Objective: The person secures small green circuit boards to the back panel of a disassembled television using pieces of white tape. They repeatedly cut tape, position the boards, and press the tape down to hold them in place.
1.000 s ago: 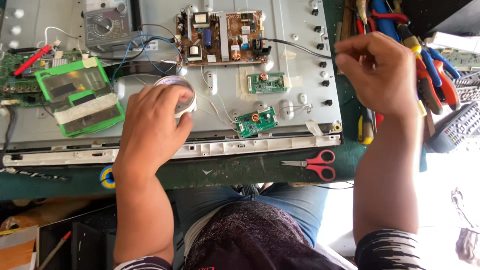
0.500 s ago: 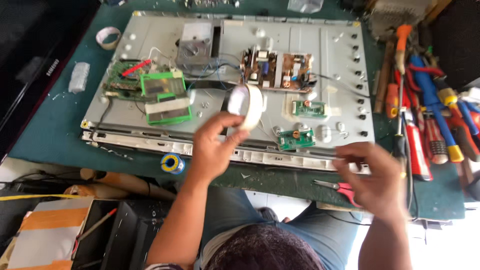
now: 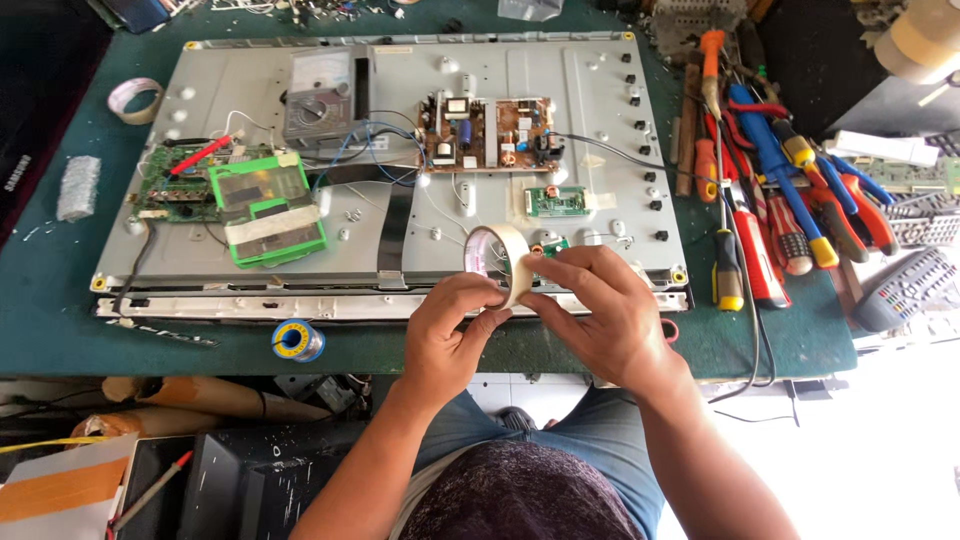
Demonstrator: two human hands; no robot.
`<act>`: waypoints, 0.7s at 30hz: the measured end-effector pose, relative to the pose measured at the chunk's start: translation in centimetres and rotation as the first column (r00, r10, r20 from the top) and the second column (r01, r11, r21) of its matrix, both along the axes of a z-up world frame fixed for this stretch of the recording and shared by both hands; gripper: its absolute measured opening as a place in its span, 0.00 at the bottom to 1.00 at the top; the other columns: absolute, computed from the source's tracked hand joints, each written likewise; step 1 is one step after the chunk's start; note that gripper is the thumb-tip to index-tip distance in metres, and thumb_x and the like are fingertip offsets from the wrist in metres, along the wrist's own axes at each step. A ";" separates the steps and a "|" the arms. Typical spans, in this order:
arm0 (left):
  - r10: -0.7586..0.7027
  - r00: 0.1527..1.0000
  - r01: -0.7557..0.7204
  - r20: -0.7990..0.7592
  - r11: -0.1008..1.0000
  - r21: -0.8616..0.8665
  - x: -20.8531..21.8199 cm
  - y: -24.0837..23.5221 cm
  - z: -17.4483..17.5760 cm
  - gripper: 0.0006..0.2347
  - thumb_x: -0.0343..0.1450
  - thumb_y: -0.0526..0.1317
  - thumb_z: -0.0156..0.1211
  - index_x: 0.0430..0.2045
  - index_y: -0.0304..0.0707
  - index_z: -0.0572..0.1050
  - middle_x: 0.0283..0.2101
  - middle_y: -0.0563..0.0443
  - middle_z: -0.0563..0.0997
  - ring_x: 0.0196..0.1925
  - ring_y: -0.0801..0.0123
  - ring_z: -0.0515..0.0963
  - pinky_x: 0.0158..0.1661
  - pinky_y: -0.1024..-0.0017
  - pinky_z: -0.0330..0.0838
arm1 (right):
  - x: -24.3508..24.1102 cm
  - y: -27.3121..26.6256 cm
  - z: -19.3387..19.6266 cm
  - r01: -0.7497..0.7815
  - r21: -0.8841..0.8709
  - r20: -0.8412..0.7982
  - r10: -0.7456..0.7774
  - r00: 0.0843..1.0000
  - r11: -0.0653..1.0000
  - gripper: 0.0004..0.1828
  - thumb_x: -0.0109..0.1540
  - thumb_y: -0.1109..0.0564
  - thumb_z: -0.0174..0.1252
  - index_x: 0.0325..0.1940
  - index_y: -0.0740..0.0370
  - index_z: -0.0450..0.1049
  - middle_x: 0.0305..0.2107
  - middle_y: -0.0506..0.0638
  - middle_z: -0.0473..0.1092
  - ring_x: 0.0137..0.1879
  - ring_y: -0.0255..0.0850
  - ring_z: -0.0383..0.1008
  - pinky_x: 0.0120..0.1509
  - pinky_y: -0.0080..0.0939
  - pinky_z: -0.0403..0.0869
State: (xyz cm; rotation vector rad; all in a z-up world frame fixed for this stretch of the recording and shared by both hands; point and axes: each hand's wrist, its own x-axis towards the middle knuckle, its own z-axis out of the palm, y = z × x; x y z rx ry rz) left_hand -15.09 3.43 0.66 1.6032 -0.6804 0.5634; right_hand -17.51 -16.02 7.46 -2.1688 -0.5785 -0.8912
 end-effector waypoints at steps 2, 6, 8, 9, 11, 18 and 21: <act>0.004 1.000 -0.004 0.016 1.000 0.012 0.1 -0.1 0.0 0.07 0.70 0.28 0.73 0.39 0.37 0.84 0.38 0.48 0.87 0.45 0.50 0.87 0.50 0.56 0.81 | 0.1 -0.5 -0.3 -0.012 -0.005 0.006 0.012 1.000 1.000 0.14 0.61 0.57 0.74 0.51 0.55 0.85 0.36 0.51 0.77 0.36 0.46 0.80 0.41 0.44 0.80; 0.019 0.998 -0.022 0.059 0.999 0.035 0.1 -0.3 -0.5 0.07 0.71 0.29 0.71 0.40 0.37 0.84 0.38 0.47 0.86 0.44 0.48 0.87 0.48 0.55 0.81 | 0.0 -0.8 -0.7 -0.018 0.022 -0.040 0.019 0.999 1.000 0.09 0.60 0.57 0.76 0.44 0.54 0.85 0.33 0.48 0.77 0.33 0.45 0.79 0.40 0.44 0.79; 0.023 0.997 -0.026 0.067 0.999 0.043 0.0 -0.3 -0.6 0.07 0.71 0.29 0.72 0.40 0.37 0.85 0.38 0.47 0.86 0.44 0.48 0.87 0.48 0.55 0.81 | -0.1 -0.9 -0.5 -0.009 0.030 -0.053 0.010 0.999 1.000 0.11 0.60 0.58 0.77 0.45 0.55 0.84 0.33 0.48 0.77 0.34 0.44 0.79 0.40 0.45 0.79; 0.026 0.997 -0.030 0.078 0.998 0.051 0.0 -0.3 -0.6 0.07 0.71 0.28 0.72 0.40 0.37 0.85 0.38 0.48 0.86 0.44 0.48 0.87 0.48 0.56 0.81 | -0.1 -1.0 -0.3 0.002 0.037 -0.062 0.001 0.998 0.999 0.12 0.60 0.58 0.77 0.45 0.55 0.83 0.34 0.49 0.76 0.34 0.44 0.78 0.41 0.46 0.79; 0.026 0.996 -0.030 0.080 0.998 0.049 0.0 -0.4 -0.7 0.07 0.71 0.29 0.72 0.40 0.37 0.85 0.37 0.47 0.86 0.44 0.48 0.87 0.48 0.56 0.81 | -0.1 -1.1 0.2 -0.007 0.008 -0.050 0.007 0.999 1.000 0.11 0.61 0.59 0.76 0.46 0.55 0.84 0.34 0.49 0.77 0.34 0.45 0.78 0.41 0.46 0.79; 0.010 0.995 -0.016 0.095 0.998 0.065 -0.3 -0.3 -0.4 0.07 0.72 0.29 0.70 0.41 0.37 0.85 0.36 0.48 0.85 0.41 0.49 0.86 0.47 0.56 0.81 | 0.8 -1.9 -0.4 -0.060 -0.060 -0.048 0.057 0.997 0.996 0.04 0.63 0.63 0.70 0.39 0.56 0.82 0.31 0.49 0.76 0.35 0.48 0.79 0.40 0.46 0.79; 0.021 0.994 -0.031 0.107 0.996 0.087 -0.2 -0.4 -0.6 0.06 0.73 0.29 0.69 0.42 0.37 0.85 0.36 0.47 0.85 0.41 0.48 0.86 0.47 0.56 0.80 | 1.9 -2.1 -1.8 -0.026 -0.197 -0.019 0.023 1.000 0.980 0.05 0.61 0.61 0.69 0.36 0.57 0.77 0.26 0.49 0.71 0.30 0.50 0.77 0.34 0.49 0.76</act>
